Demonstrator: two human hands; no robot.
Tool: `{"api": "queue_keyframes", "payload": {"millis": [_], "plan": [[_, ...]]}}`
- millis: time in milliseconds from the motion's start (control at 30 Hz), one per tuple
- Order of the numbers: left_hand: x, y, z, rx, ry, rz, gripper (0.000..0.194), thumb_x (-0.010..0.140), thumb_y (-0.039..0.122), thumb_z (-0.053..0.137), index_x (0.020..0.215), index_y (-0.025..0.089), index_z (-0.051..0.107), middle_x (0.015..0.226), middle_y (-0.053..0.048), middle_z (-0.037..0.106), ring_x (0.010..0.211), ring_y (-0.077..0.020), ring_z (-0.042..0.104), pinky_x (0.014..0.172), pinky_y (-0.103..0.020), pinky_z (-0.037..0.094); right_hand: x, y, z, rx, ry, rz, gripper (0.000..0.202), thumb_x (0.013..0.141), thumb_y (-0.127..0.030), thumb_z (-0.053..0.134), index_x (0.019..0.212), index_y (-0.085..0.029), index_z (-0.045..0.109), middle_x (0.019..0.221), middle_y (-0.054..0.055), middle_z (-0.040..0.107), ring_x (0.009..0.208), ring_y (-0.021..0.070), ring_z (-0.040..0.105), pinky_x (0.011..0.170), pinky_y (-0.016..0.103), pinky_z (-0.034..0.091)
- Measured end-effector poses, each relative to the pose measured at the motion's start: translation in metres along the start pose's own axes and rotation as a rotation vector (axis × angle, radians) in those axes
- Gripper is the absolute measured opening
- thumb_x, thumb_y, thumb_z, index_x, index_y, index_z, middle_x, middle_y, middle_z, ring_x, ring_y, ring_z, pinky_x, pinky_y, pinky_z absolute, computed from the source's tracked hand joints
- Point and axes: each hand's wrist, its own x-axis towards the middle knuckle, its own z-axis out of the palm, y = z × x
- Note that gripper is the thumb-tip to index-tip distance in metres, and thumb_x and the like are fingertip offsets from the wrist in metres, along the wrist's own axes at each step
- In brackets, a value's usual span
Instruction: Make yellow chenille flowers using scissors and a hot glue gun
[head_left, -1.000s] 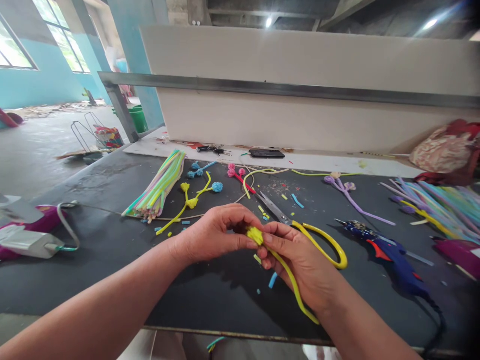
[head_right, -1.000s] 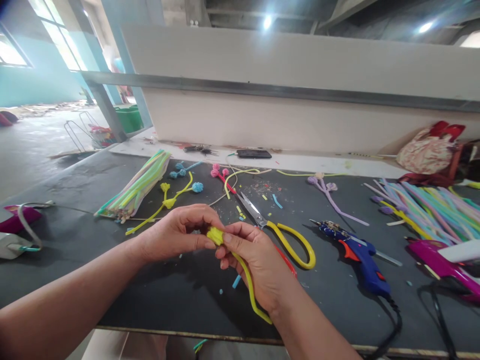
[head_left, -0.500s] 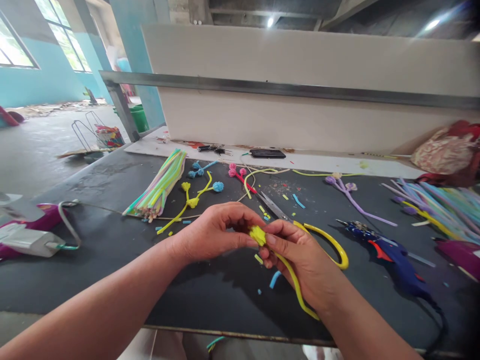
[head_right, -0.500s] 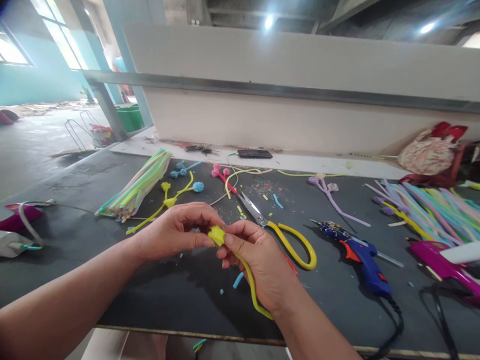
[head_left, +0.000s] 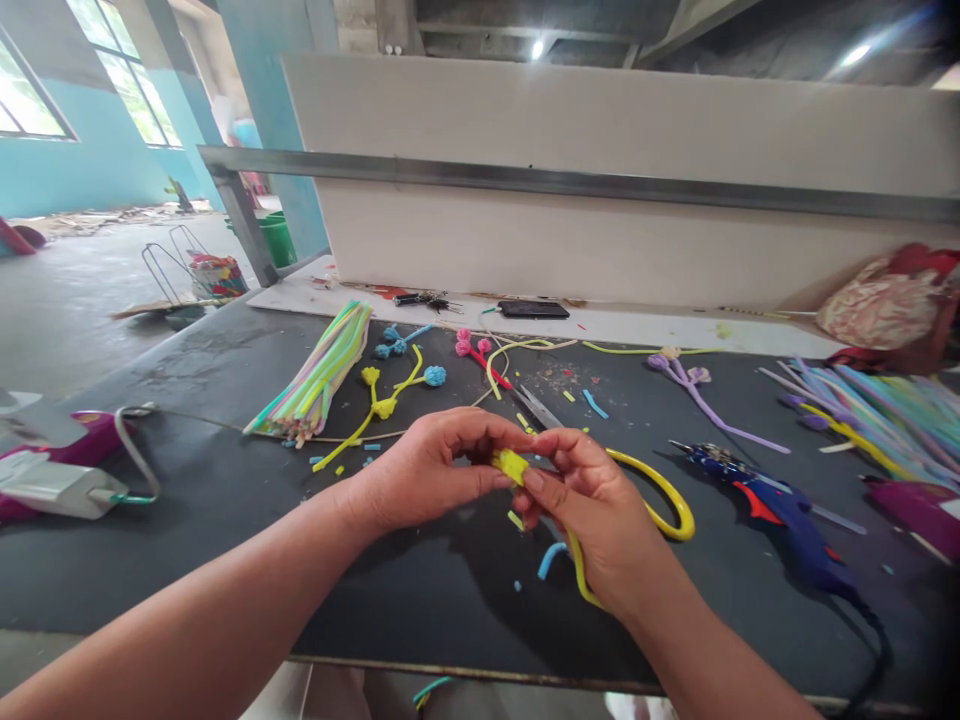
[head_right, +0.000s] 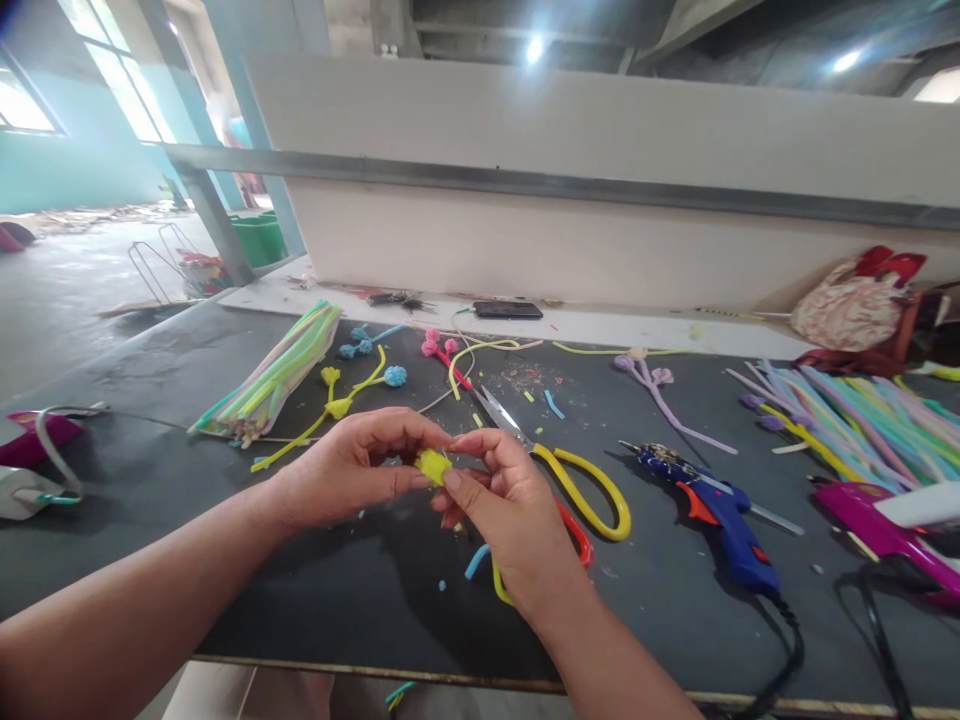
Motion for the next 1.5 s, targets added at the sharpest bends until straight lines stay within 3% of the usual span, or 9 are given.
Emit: {"api": "queue_keyframes", "payload": {"millis": [133,300,433,667,833,1033,1200,1333,1500], "plan": [[0.000,0.001,-0.001,0.106,0.023,0.074,0.027,0.077,0.012,0.061,0.104,0.013,0.063,0.085,-0.002,0.062,0.073,-0.0099,0.054,0.069,-0.022,0.045,0.001,0.001,0.001,0.036,-0.020,0.025,0.029,0.067,-0.027,0.076,0.085,-0.022,0.054,0.080,-0.004,0.060,0.057,0.0094,0.060,0.049,0.022,0.048],[0.000,0.001,-0.003,0.247,0.041,0.276,0.035,0.075,0.004,0.059,0.107,0.016,0.062,0.092,-0.003,0.064,0.079,-0.0101,0.057,0.074,-0.021,0.047,0.002,-0.004,-0.002,0.178,-0.167,0.190,0.018,0.080,-0.034,0.064,0.088,-0.020,0.056,0.076,-0.001,0.060,0.056,0.0090,0.059,0.049,0.021,0.047],[0.000,0.000,-0.002,0.251,0.038,0.321,0.036,0.076,0.006,0.059,0.110,0.018,0.062,0.098,-0.004,0.066,0.083,-0.0116,0.059,0.076,-0.022,0.048,0.002,-0.006,-0.004,0.190,-0.205,0.233,0.018,0.084,-0.034,0.059,0.083,-0.016,0.057,0.070,0.000,0.060,0.044,0.0047,0.051,0.040,0.016,0.035],[-0.002,-0.002,-0.003,0.047,-0.004,0.084,0.047,0.072,0.009,0.064,0.118,0.020,0.058,0.110,-0.006,0.059,0.080,-0.0110,0.059,0.073,-0.024,0.049,0.001,0.001,-0.008,-0.006,-0.080,0.041,0.017,0.079,-0.032,0.066,0.081,-0.020,0.054,0.060,-0.005,0.057,0.048,0.0061,0.050,0.046,0.018,0.036],[-0.001,-0.003,0.000,-0.302,-0.072,-0.127,0.044,0.070,0.013,0.069,0.112,0.014,0.057,0.087,-0.003,0.062,0.077,-0.0120,0.059,0.072,-0.025,0.048,-0.004,-0.005,-0.003,-0.261,-0.027,-0.052,0.020,0.078,-0.036,0.065,0.081,-0.020,0.053,0.054,-0.005,0.057,0.050,0.0081,0.050,0.048,0.020,0.038],[0.000,0.001,0.004,-0.266,-0.043,-0.061,0.019,0.073,0.011,0.064,0.091,0.012,0.060,0.083,-0.002,0.059,0.076,-0.0108,0.058,0.071,-0.024,0.046,-0.007,-0.004,0.002,-0.321,-0.028,-0.116,0.023,0.070,-0.033,0.070,0.081,-0.020,0.054,0.066,-0.004,0.057,0.058,0.0099,0.053,0.053,0.023,0.043],[0.000,0.002,0.003,-0.185,-0.011,-0.040,0.018,0.071,0.011,0.066,0.088,0.013,0.060,0.085,-0.002,0.057,0.073,-0.0090,0.055,0.068,-0.022,0.045,-0.006,-0.002,0.000,-0.383,-0.002,-0.132,0.018,0.074,-0.033,0.068,0.081,-0.022,0.055,0.066,-0.002,0.058,0.059,0.0119,0.056,0.056,0.025,0.046],[-0.001,-0.001,0.002,-0.322,-0.071,-0.106,0.025,0.074,0.020,0.067,0.095,0.014,0.057,0.086,-0.003,0.060,0.078,-0.0125,0.059,0.072,-0.025,0.046,-0.006,-0.001,-0.004,-0.459,0.004,-0.188,0.013,0.077,-0.030,0.065,0.082,-0.022,0.056,0.065,-0.002,0.058,0.058,0.0128,0.057,0.056,0.026,0.048],[0.000,0.000,0.002,-0.274,0.024,-0.168,0.022,0.082,0.033,0.058,0.089,0.012,0.057,0.076,-0.001,0.058,0.067,-0.0093,0.054,0.066,-0.024,0.044,-0.006,0.005,-0.009,-0.665,0.021,-0.319,0.008,0.082,-0.027,0.059,0.088,-0.024,0.057,0.069,0.000,0.061,0.060,0.0140,0.059,0.057,0.028,0.047]]}}
